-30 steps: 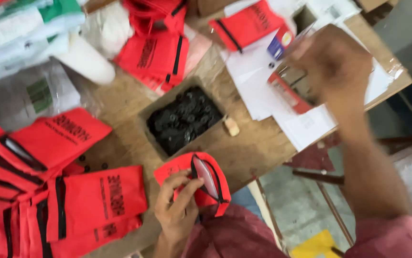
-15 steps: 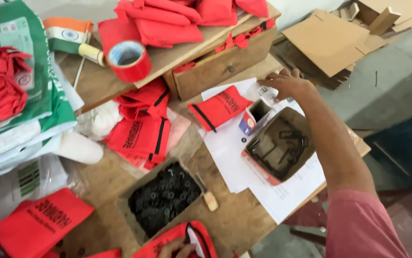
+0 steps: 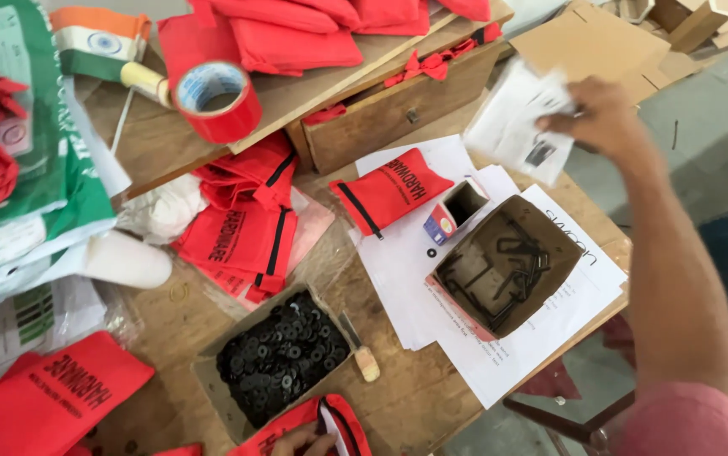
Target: Placing black washers and instruction sheets into small red hardware bags at a workstation.
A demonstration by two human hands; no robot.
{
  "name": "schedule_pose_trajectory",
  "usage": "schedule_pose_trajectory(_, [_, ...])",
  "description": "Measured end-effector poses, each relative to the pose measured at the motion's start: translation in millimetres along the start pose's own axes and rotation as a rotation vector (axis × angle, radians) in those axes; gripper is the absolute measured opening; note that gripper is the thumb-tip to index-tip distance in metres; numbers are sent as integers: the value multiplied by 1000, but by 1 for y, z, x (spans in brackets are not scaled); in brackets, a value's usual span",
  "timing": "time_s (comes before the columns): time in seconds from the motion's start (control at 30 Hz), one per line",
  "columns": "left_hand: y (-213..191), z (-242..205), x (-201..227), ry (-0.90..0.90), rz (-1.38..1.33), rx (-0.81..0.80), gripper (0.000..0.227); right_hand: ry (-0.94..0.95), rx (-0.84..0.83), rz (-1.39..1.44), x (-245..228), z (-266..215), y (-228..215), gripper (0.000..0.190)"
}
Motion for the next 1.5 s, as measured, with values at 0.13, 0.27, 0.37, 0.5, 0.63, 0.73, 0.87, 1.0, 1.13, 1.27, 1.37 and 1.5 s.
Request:
schedule_pose_trajectory(0.13, [-49, 80, 155, -54, 15, 138, 37, 169, 150, 605, -109, -21, -72, 33])
schedule_pose_trajectory(0.27, [-99, 113, 241, -47, -163, 276, 42, 210, 35, 969, -273, -43, -116, 27])
schedule_pose_trajectory(0.37, [-137, 156, 316, -77, -858, 72, 59, 161, -139, 1049, -297, -91, -68, 28])
schedule_pose_trajectory(0.5, [-119, 144, 317, -288, -1340, 25, 55, 167, -393, 920, -369, -147, -12, 24])
schedule_pose_trajectory(0.63, [-135, 131, 294, -425, -1352, 198, 37, 176, -124, 554, -334, -208, 23, 22])
schedule_pose_trajectory(0.73, [-163, 127, 290, -367, -1464, 270, 48, 216, -85, 490, -274, -227, 31, 27])
schedule_pose_trajectory(0.87, [-179, 123, 272, -638, -1780, 75, 54, -51, -533, 60, -231, -221, 29, 53])
schedule_pose_trajectory(1.0, [-186, 110, 277, -802, -1866, -254, 41, -460, -304, 139, -387, -183, -46, 44])
schedule_pose_trajectory(1.13, [-155, 81, 253, -743, -1750, -344, 42, -730, -294, 376, -468, -166, -28, 47])
schedule_pose_trajectory(1.27, [-181, 78, 260, -773, -1492, -290, 50, -498, -563, 802, -461, -156, 9, 31])
schedule_pose_trajectory(1.37, [-166, 64, 238, -659, -1444, -305, 52, -595, -479, 945, -470, -149, 15, 27])
schedule_pose_trajectory(1.5, [-179, 73, 253, -722, -1277, -404, 45, -219, -639, 1039, -462, -155, 36, 32])
Point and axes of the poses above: each hand's wrist, its own z-axis towards the middle knuckle, its own y-axis out of the palm, x = y × z, the point moved 1 cm from there along z, towards the middle knuckle, and after that the axes turned 5 degrees about -y, right-handed, at the moved point
